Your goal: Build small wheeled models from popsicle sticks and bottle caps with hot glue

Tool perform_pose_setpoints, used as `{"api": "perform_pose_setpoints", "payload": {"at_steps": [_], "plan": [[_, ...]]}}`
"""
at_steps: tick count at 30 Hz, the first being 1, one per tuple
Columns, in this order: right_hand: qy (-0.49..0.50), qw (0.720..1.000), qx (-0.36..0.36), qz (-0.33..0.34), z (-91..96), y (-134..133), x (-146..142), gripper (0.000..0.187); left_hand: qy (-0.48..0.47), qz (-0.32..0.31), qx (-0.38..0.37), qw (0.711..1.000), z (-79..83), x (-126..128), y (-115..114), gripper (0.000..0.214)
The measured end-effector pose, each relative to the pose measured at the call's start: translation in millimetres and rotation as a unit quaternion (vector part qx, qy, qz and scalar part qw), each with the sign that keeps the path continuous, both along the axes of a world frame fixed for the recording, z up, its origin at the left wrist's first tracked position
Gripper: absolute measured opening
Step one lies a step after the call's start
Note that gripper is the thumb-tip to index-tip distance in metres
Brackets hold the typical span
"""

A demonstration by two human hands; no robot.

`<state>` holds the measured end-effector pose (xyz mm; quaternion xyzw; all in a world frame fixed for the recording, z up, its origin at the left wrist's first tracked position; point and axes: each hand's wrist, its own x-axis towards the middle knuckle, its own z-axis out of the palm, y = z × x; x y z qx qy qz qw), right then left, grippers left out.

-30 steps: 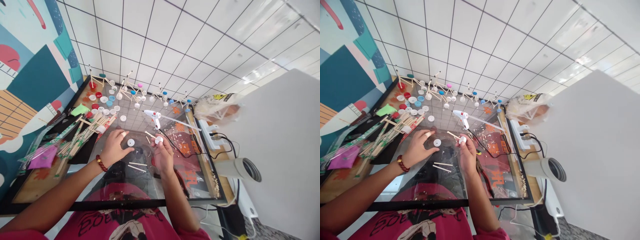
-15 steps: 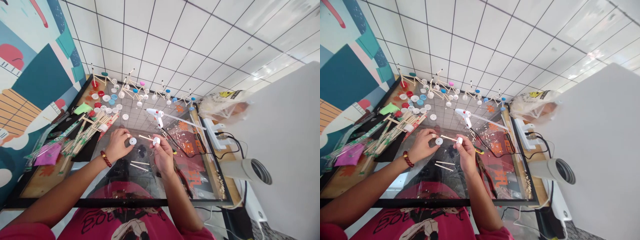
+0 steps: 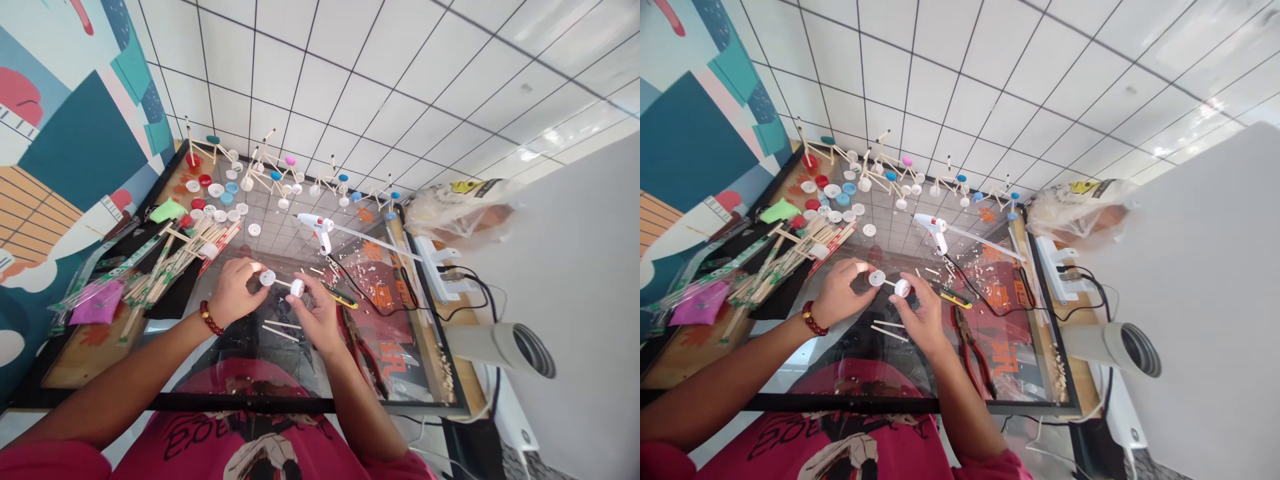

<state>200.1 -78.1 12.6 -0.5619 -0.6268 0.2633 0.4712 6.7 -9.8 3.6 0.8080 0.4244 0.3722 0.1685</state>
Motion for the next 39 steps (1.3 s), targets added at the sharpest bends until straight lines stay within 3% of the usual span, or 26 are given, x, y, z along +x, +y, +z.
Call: {"api": "perform_pose_setpoints", "payload": {"at_steps": [11,19,31,36,39], "plan": [[0.03,0.999,-0.03,0.007,0.2,2,0,0.037,0.005,0.013,-0.009,1.0,3.2,0,0,0.016],[0.012,1.0,-0.021,0.019,0.7,3,-1,0.037,0.004,0.007,0.017,1.0,2.4,-1,-1,0.014],[-0.035,0.999,-0.001,0.009,0.2,5,-9,0.037,0.014,-0.031,-0.013,0.999,2.6,0,-3,0.016],[-0.039,0.999,0.0,0.005,0.3,5,-13,0.015,0.023,-0.021,-0.011,0.999,2.7,0,-3,0.018],[-0.041,0.999,0.002,-0.012,-0.6,6,-13,0.013,0.018,-0.024,-0.005,1.0,4.8,1,-4,0.017]]}}
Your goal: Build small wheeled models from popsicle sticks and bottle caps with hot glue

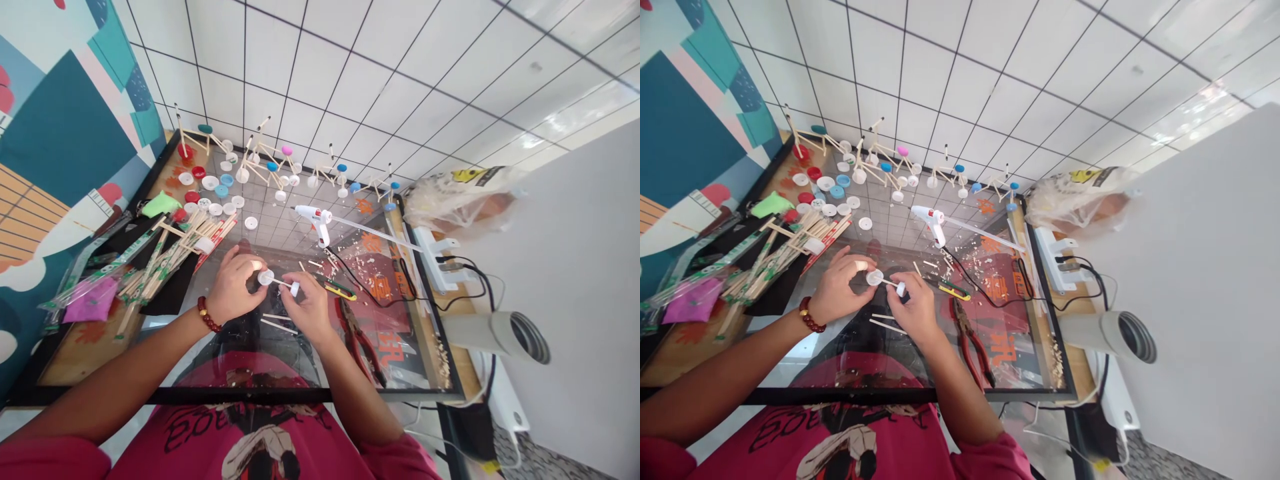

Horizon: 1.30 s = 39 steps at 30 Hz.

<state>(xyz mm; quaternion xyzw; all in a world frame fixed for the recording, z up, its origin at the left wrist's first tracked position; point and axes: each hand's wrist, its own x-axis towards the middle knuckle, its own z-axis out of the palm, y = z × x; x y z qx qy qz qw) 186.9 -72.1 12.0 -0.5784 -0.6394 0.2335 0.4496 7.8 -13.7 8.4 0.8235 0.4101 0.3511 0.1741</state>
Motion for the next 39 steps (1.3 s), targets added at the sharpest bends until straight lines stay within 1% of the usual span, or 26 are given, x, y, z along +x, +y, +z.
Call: {"api": "perform_pose_setpoints", "payload": {"at_steps": [5,8,11,14,17,23,29,33,39], "plan": [[0.0,1.0,0.0,-0.012,-1.5,0,2,0.009,-0.025,-0.023,0.006,0.999,1.9,0,-1,0.019],[0.007,1.0,-0.002,-0.009,-0.2,0,2,0.008,-0.043,-0.041,-0.004,0.998,0.8,-1,0,0.023],[0.018,1.0,-0.006,-0.004,1.2,0,3,0.008,-0.059,-0.06,-0.023,0.996,-1.1,-2,1,0.023],[0.027,0.999,-0.009,0.017,0.8,-1,5,0.009,-0.074,-0.068,-0.032,0.994,-2.1,-3,2,0.02],[0.023,0.999,-0.002,0.041,-1.7,0,7,0.012,-0.094,-0.074,-0.022,0.993,-1.3,-4,3,0.019],[0.017,0.998,-0.006,0.054,-9.9,2,10,0.013,-0.108,-0.07,-0.039,0.991,1.5,-5,2,0.021],[-0.003,0.999,0.001,0.048,-16.7,3,9,0.011,-0.115,-0.109,-0.068,0.985,3.1,-2,0,0.021],[-0.026,0.999,0.007,0.035,-19.9,4,8,0.009,-0.12,-0.1,-0.06,0.986,1.3,-2,-1,0.02],[-0.074,0.996,0.021,0.037,-24.2,6,9,0.009,-0.125,-0.106,-0.047,0.985,-6.8,-3,0,0.028]]}}
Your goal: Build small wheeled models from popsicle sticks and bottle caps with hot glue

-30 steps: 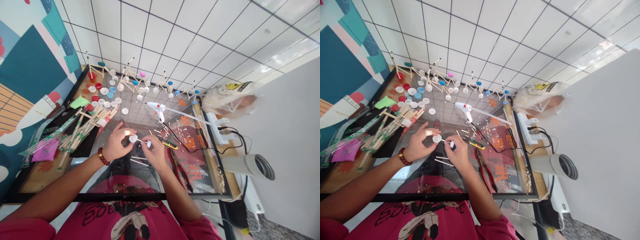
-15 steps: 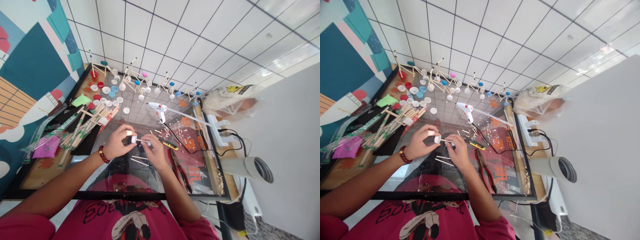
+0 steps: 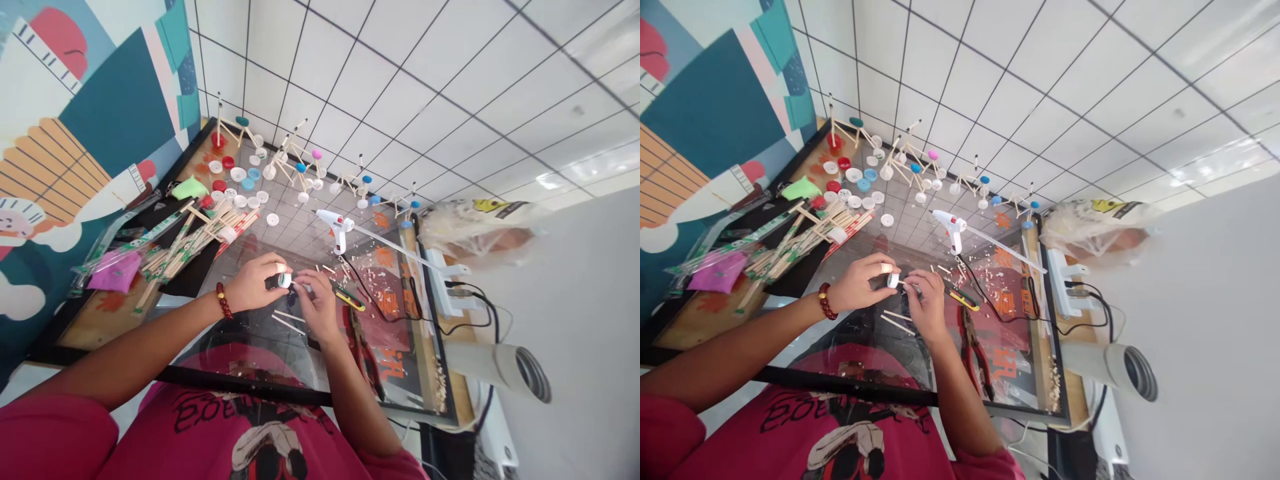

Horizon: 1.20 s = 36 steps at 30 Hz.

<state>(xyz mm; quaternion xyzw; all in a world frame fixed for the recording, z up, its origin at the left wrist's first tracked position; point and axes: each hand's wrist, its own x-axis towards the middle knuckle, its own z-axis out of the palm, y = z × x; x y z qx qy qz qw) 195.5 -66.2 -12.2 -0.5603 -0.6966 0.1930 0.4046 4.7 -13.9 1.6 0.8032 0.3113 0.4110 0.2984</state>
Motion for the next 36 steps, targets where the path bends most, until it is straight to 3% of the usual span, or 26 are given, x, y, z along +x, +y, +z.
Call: {"api": "perform_pose_setpoints", "payload": {"at_steps": [4,8,14,17,20,23,26,36], "plan": [[-0.024,1.0,0.016,-0.006,1.3,0,-2,0.009,-0.001,-0.004,-0.032,0.999,-1.5,-1,1,0.028],[-0.07,0.996,0.051,-0.033,8.1,-2,-6,0.007,-0.031,-0.008,-0.111,0.993,-2.6,-1,4,0.025],[-0.148,0.986,0.064,-0.049,18.0,-5,-8,0.007,-0.102,-0.052,-0.297,0.948,-5.5,-2,10,0.036],[-0.164,0.983,0.068,-0.046,19.7,-6,-6,0.008,-0.093,-0.06,-0.341,0.934,-5.4,-3,13,0.041],[-0.167,0.982,0.072,-0.04,19.4,-6,-3,0.009,-0.065,-0.054,-0.299,0.951,-3.9,-4,14,0.039],[-0.164,0.984,0.053,-0.034,17.0,-6,-1,0.01,-0.021,-0.036,-0.178,0.983,-0.6,-2,12,0.033],[-0.164,0.986,0.031,-0.029,13.2,-6,0,0.01,0.016,-0.022,-0.087,0.996,2.4,1,8,0.029],[-0.165,0.986,0.012,-0.017,5.7,-4,-5,0.013,0.041,0.026,-0.047,0.998,-6.6,0,3,0.031]]}}
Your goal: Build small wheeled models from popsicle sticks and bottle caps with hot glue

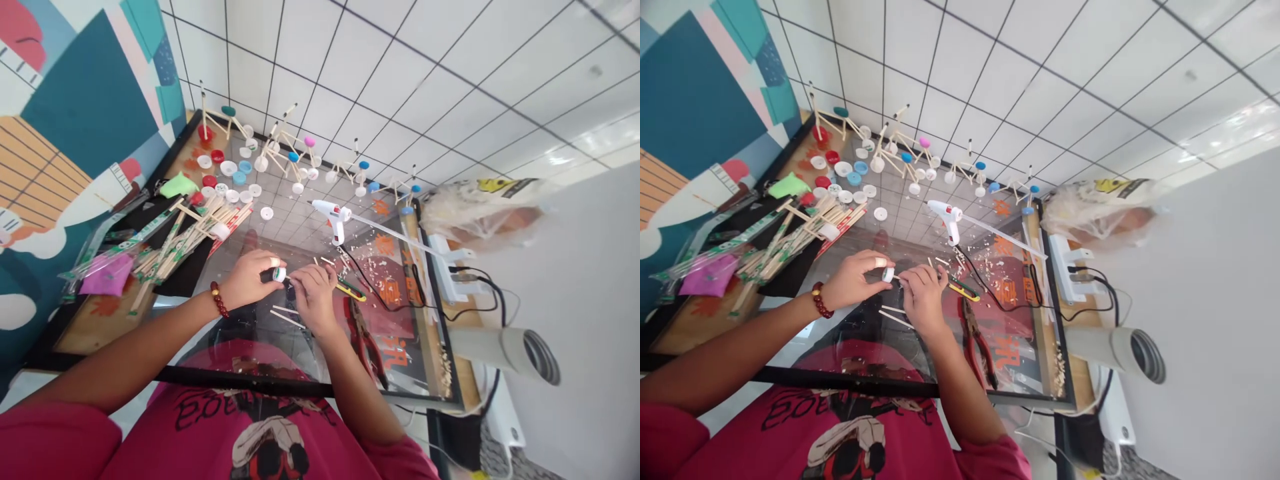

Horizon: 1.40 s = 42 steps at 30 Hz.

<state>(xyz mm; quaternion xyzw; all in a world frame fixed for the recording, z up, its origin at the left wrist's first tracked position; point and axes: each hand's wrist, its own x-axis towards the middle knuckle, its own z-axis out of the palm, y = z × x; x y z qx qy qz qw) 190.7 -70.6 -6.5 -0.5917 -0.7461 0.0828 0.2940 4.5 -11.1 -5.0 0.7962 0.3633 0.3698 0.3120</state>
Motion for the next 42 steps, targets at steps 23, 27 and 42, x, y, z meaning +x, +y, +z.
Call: {"api": "perform_pose_setpoints", "payload": {"at_steps": [23,27,42], "plan": [[-0.022,1.0,-0.002,-0.003,-0.6,1,0,0.009,0.089,0.016,-0.019,0.996,3.7,-1,1,0.025],[-0.015,1.0,-0.006,-0.005,0.2,0,0,0.008,0.091,0.016,-0.01,0.996,3.0,-2,0,0.025],[-0.032,0.999,-0.018,0.006,14.2,-2,25,0.07,0.112,0.008,-0.001,0.994,4.8,-3,1,0.043]]}}
